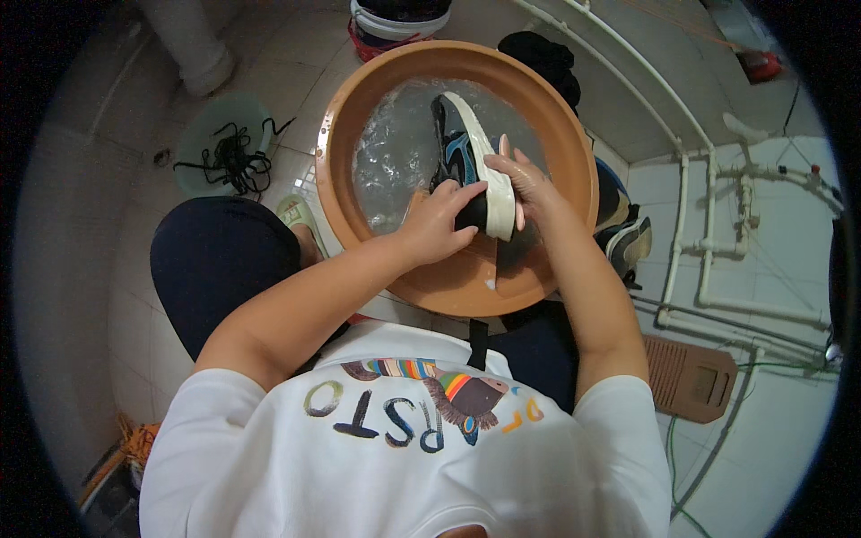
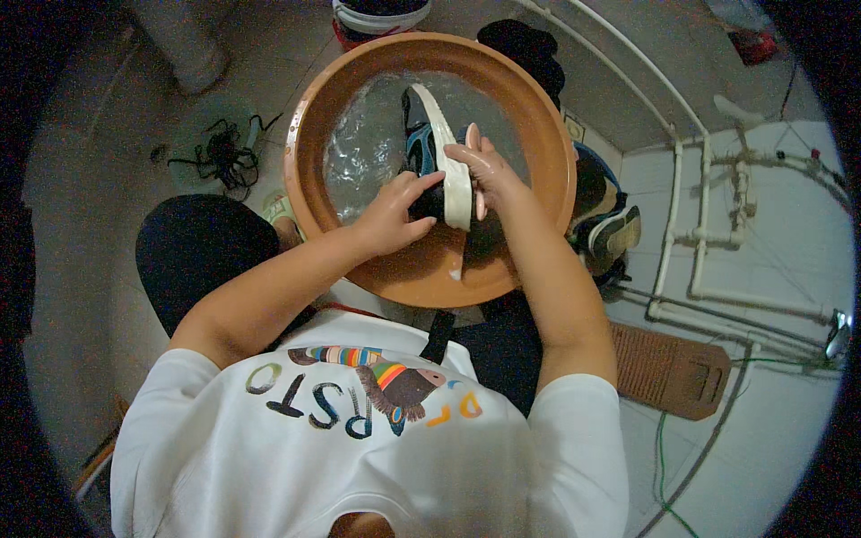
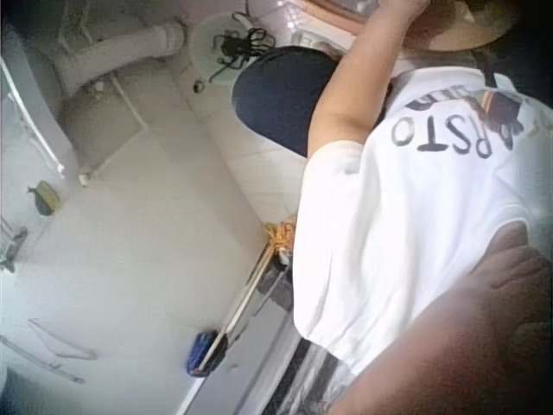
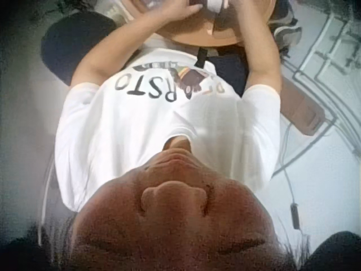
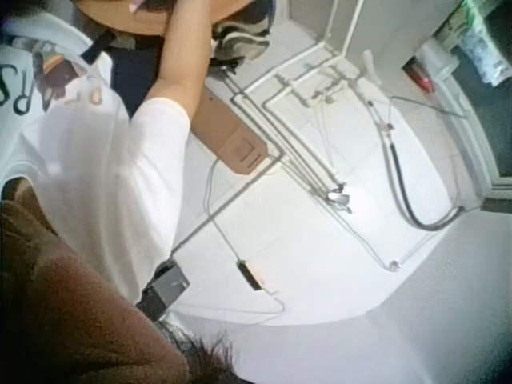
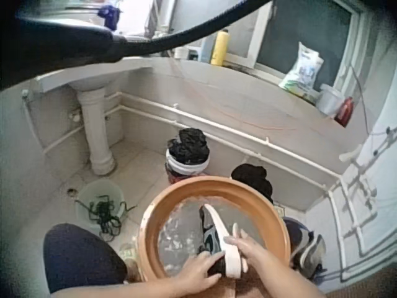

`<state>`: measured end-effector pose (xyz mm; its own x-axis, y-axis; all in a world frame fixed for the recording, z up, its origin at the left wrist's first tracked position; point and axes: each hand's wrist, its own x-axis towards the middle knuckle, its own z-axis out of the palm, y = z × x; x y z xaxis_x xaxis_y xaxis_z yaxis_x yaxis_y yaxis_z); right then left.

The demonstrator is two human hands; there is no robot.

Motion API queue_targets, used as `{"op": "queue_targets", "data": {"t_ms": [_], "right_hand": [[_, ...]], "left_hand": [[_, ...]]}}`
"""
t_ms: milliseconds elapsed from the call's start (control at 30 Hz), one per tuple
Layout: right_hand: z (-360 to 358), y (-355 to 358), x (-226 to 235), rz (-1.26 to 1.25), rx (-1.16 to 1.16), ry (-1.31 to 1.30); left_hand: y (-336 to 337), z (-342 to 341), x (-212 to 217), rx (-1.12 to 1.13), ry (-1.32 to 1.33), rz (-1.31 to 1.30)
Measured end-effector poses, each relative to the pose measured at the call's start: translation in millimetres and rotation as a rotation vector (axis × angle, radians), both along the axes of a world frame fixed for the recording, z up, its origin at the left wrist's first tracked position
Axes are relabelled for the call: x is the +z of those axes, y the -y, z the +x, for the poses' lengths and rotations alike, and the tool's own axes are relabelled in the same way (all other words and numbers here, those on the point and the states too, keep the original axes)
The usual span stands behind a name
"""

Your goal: The person scrubs a black and white sneaker with a pink brush inside a large orange basin filled with soapy water. They systematically clean the upper, sole, and insole of the shoe, occasionally rinsing the brush in the water.

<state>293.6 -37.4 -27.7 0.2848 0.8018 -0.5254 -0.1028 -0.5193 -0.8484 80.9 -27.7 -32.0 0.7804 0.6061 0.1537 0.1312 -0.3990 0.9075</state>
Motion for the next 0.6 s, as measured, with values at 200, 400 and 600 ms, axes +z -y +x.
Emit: {"op": "queue_targets", "data": {"t_ms": [200, 400, 600], "right_hand": [[45, -48, -9, -0.174, 0.256, 0.688], [56, -87, -15, -0.393, 0.509, 0.977], [42, -62, -18, -0.381, 0.593, 1.48]], "left_hand": [[-40, 3, -40, 0.148, -0.37, -0.156], [-66, -2, -66, 0.365, -0.554, -0.41], [-66, 4, -85, 0.439, -0.516, -0.4]]}}
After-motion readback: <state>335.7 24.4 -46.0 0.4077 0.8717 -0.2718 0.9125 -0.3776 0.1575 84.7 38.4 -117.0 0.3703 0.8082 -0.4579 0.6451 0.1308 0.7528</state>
